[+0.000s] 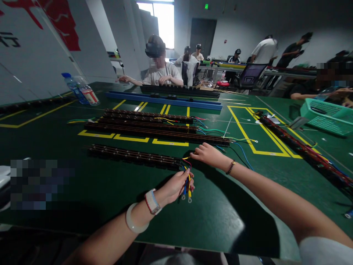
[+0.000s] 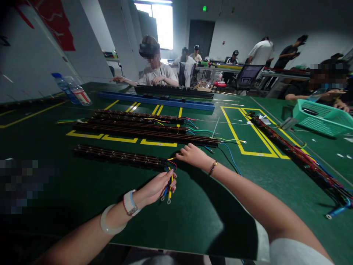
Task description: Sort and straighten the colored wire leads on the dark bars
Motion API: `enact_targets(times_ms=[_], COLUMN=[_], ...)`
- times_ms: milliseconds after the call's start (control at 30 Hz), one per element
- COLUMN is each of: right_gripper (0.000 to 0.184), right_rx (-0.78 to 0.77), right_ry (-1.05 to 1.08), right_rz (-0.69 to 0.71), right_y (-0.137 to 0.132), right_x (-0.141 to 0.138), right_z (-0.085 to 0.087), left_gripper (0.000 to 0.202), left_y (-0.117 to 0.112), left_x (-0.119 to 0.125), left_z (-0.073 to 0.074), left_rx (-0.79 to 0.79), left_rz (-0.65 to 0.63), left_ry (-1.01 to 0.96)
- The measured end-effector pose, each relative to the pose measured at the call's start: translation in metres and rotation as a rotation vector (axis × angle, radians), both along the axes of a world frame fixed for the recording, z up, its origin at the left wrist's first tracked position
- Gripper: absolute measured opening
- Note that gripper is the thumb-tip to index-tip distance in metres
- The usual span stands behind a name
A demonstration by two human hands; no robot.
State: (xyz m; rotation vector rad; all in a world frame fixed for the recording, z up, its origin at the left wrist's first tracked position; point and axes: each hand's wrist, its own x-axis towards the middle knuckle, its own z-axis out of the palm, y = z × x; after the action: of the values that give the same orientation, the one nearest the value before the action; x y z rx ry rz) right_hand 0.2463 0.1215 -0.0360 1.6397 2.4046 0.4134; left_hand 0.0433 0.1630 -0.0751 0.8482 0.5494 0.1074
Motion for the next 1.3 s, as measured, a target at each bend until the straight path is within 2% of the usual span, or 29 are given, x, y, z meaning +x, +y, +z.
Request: enact_targets(times_ms=[133,267,367,467,567,667,833,967,1100,1200,1300], right_gripper=[0.03,0.031,0.025,0.028,0.03,0.032,0.031,0.031,0.029,0.025,0.022], right_rx=[-0.002,-0.027,-0.014,0.071,0.14,0.134,0.126,0.123,0.196,0.271,0.319], right_ry=[-0.04,-0.037,0.041,0.187,0.31,0.342,0.345,0.511,0.789,0.941,0.968], right_rz=[0.034,0.047,0.001,-0.005,0.051,0.144,0.219,0.151,-0.051,-0.158,-0.165], right_y=[0.015,0.015,0.003,-0.02,-0.045,-0.063,-0.07,-0.067,-0.058,-0.042,-0.016], right_x=[0.002,0.004,0.004,-0.001,-0.012,-0.024,-0.03,-0.026,-0.026,-0.034,-0.05], right_z=[-0.006,-0.014,-0.013,-0.009,-0.006,-0.007,-0.017,-0.023,-0.018,-0.007,0.006], left_gripper=[0.025,0.023,0.024,0.028,0.028,0.02,0.016,0.025,0.036,0.025,0.017], left_y=[0.004,0.004,0.004,0.005,0.005,0.004,0.002,0.002,0.003,0.002,0.0], left_x=[0.0,0.0,-0.001,-0.001,0.001,0.003,0.004,0.002,-0.001,-0.001,0.0], left_z=[-0.002,0.0,0.001,-0.001,-0.003,-0.004,-0.005,-0.004,-0.001,-0.001,-0.003], left_rx=[-0.006,-0.024,-0.048,-0.066,-0.102,-0.137,-0.168,-0.16,-0.203,-0.2,-0.124], left_rz=[-0.03,-0.01,-0.023,-0.063,-0.059,-0.013,0.034,0.01,-0.035,-0.016,-0.007], left_ry=[0.006,-0.005,-0.034,-0.058,-0.08,-0.128,-0.135,-0.133,-0.14,-0.125,-0.119])
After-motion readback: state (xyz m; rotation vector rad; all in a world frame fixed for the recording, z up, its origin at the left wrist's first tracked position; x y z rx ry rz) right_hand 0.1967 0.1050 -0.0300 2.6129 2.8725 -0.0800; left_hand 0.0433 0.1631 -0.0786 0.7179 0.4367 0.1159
